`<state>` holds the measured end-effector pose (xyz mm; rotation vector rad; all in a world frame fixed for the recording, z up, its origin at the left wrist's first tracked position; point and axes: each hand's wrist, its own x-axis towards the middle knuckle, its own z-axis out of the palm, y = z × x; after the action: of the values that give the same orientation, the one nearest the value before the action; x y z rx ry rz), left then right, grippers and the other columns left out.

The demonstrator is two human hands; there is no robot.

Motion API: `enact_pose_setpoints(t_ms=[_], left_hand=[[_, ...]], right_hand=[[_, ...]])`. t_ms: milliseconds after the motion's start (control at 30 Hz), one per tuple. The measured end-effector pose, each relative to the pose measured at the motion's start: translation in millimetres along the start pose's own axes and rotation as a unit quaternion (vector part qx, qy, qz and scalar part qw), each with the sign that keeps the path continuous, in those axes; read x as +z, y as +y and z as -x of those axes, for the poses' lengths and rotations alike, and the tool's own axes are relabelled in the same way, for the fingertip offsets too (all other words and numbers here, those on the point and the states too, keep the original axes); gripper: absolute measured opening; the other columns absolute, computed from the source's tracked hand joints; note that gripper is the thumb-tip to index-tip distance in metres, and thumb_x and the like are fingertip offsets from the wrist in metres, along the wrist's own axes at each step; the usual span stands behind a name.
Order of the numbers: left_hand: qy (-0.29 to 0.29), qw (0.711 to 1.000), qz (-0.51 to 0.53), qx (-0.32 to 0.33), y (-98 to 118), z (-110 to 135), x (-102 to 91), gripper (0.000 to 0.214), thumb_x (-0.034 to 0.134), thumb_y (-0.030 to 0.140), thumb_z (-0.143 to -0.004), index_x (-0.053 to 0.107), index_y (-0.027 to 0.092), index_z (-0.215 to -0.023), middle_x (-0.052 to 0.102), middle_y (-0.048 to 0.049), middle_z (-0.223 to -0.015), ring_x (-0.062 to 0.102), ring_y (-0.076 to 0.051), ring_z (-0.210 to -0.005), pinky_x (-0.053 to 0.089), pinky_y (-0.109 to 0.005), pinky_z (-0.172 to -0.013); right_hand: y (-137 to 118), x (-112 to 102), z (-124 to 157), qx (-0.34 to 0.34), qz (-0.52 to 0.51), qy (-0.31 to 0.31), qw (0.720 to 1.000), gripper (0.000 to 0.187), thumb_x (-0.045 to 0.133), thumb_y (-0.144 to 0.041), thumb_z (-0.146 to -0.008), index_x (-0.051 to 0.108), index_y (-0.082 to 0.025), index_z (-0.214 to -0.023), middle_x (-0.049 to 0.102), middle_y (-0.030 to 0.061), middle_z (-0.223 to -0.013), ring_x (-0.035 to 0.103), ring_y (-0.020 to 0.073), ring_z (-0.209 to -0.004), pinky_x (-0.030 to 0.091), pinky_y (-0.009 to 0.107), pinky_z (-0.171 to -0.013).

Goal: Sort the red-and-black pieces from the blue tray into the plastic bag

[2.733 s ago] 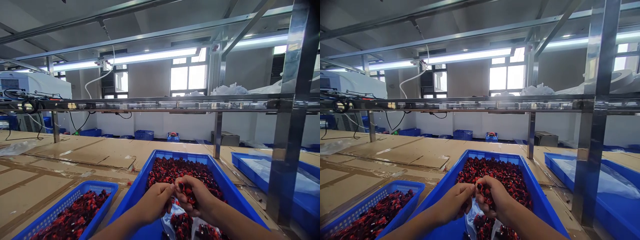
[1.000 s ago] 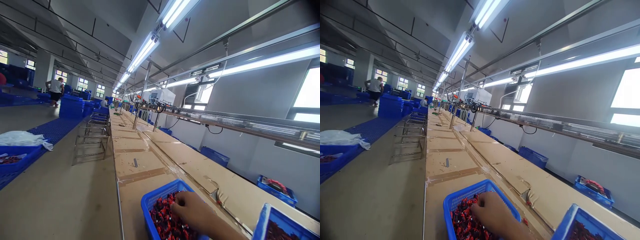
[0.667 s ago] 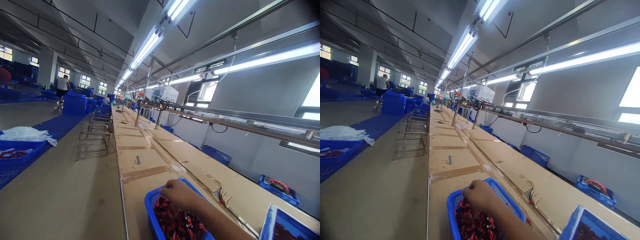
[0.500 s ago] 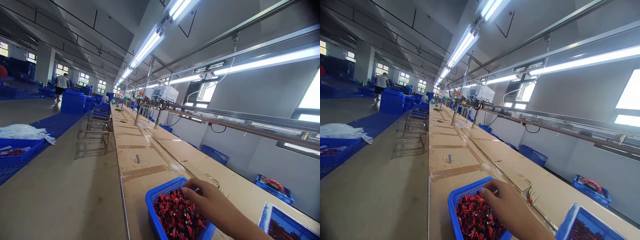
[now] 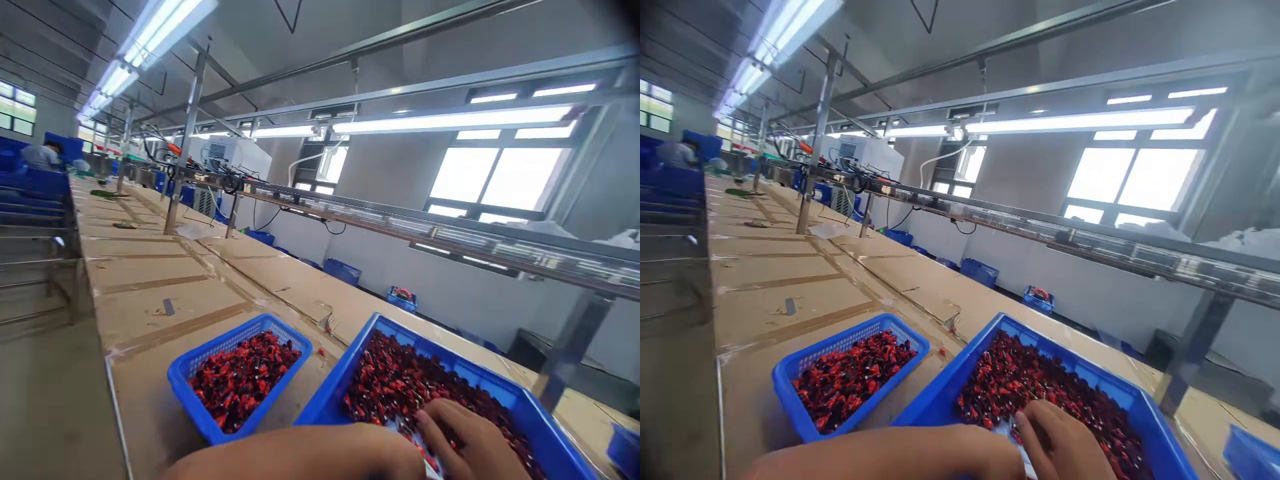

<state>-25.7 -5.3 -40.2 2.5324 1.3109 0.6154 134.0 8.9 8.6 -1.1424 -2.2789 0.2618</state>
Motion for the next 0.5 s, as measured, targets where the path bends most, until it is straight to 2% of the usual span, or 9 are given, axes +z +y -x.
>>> enact_pose_setpoints(t_ms=[33,67,133,200,267,300,367,433,500], left_hand=[[-0.058,0.993,0.103,-0.026,1,-13,-2.1,0.026,0.060,0.041,-0.088,0.064,0.017,-0.080,0.062,-0.0022,-0.069,0.055,-0.012,-0.052,0.046,-0.023,-0.047],[-0.114,0.971,0.203,-0.060,1,-24,-6.0,0.028,0.058,0.041,-0.086,0.060,0.017,-0.073,0.058,-0.0008,-0.058,0.051,-0.012,-0.044,0.041,-0.023,-0.041],[-0.187,0.907,0.354,-0.129,-4,-39,-17.4,0.033,0.048,0.045,-0.083,0.052,0.020,-0.062,0.049,-0.0004,-0.047,0.042,-0.013,-0.033,0.034,-0.025,-0.034],[-0.193,0.880,0.410,-0.143,-9,-44,-29.6,0.033,0.037,0.048,-0.081,0.047,0.021,-0.064,0.048,0.0003,-0.051,0.036,-0.011,-0.033,0.030,-0.023,-0.033],[-0.199,0.840,0.480,-0.158,-12,-44,-39.2,0.032,0.039,0.048,-0.076,0.040,0.022,-0.060,0.042,0.0022,-0.049,0.029,-0.009,-0.033,0.025,-0.020,-0.033],[-0.193,0.801,0.539,-0.175,-13,-43,-42.6,0.029,0.043,0.047,-0.073,0.039,0.022,-0.059,0.038,0.0034,-0.047,0.026,-0.008,-0.034,0.021,-0.019,-0.033],[-0.176,0.747,0.613,-0.190,-14,-40,-47.5,0.022,0.048,0.041,-0.068,0.042,0.021,-0.060,0.034,0.0046,-0.045,0.021,-0.007,-0.034,0.015,-0.019,-0.033],[-0.159,0.712,0.656,-0.193,-14,-37,-51.2,0.016,0.050,0.035,-0.067,0.048,0.019,-0.064,0.038,0.0033,-0.045,0.021,-0.007,-0.034,0.013,-0.018,-0.033],[-0.140,0.681,0.689,-0.203,-14,-35,-55.1,0.015,0.051,0.032,-0.068,0.053,0.017,-0.067,0.043,0.0015,-0.046,0.022,-0.007,-0.034,0.013,-0.018,-0.033]], right_hand=[[-1,-1,1,-0.010,0.012,0.001,1.000,0.028,0.056,-0.037,-0.088,0.059,-0.024,-0.064,0.064,0.0032,-0.069,0.057,0.0206,-0.064,0.038,0.031,-0.060],[-3,-1,1,-0.018,0.016,0.005,1.000,0.028,0.053,-0.035,-0.090,0.058,-0.023,-0.065,0.063,0.0028,-0.068,0.057,0.0200,-0.064,0.037,0.030,-0.061],[-8,-3,-2,-0.022,0.002,0.023,0.999,0.025,0.050,-0.032,-0.092,0.060,-0.022,-0.071,0.064,0.0025,-0.072,0.057,0.0191,-0.067,0.038,0.030,-0.062],[-12,-7,-5,-0.003,-0.034,0.049,0.998,0.018,0.051,-0.031,-0.092,0.062,-0.021,-0.082,0.065,0.0020,-0.078,0.057,0.0181,-0.068,0.040,0.029,-0.063],[-14,-12,-6,0.010,-0.074,0.055,0.996,0.011,0.058,-0.030,-0.088,0.063,-0.021,-0.093,0.065,0.0012,-0.083,0.058,0.0167,-0.069,0.042,0.028,-0.062],[-15,-14,-6,0.005,-0.094,0.050,0.994,0.015,0.063,-0.030,-0.084,0.063,-0.022,-0.097,0.065,0.0011,-0.086,0.058,0.0164,-0.070,0.043,0.028,-0.062],[-17,-20,-5,-0.020,-0.130,0.035,0.991,0.029,0.074,-0.029,-0.076,0.064,-0.023,-0.103,0.063,0.0018,-0.094,0.059,0.0168,-0.077,0.046,0.026,-0.064],[-18,-26,-4,-0.042,-0.164,0.023,0.985,0.036,0.078,-0.027,-0.072,0.066,-0.024,-0.106,0.060,0.0024,-0.098,0.059,0.0173,-0.082,0.048,0.026,-0.066],[-19,-30,-3,-0.055,-0.198,0.020,0.979,0.033,0.077,-0.023,-0.073,0.068,-0.026,-0.105,0.058,0.0021,-0.098,0.061,0.0162,-0.083,0.050,0.025,-0.067]])
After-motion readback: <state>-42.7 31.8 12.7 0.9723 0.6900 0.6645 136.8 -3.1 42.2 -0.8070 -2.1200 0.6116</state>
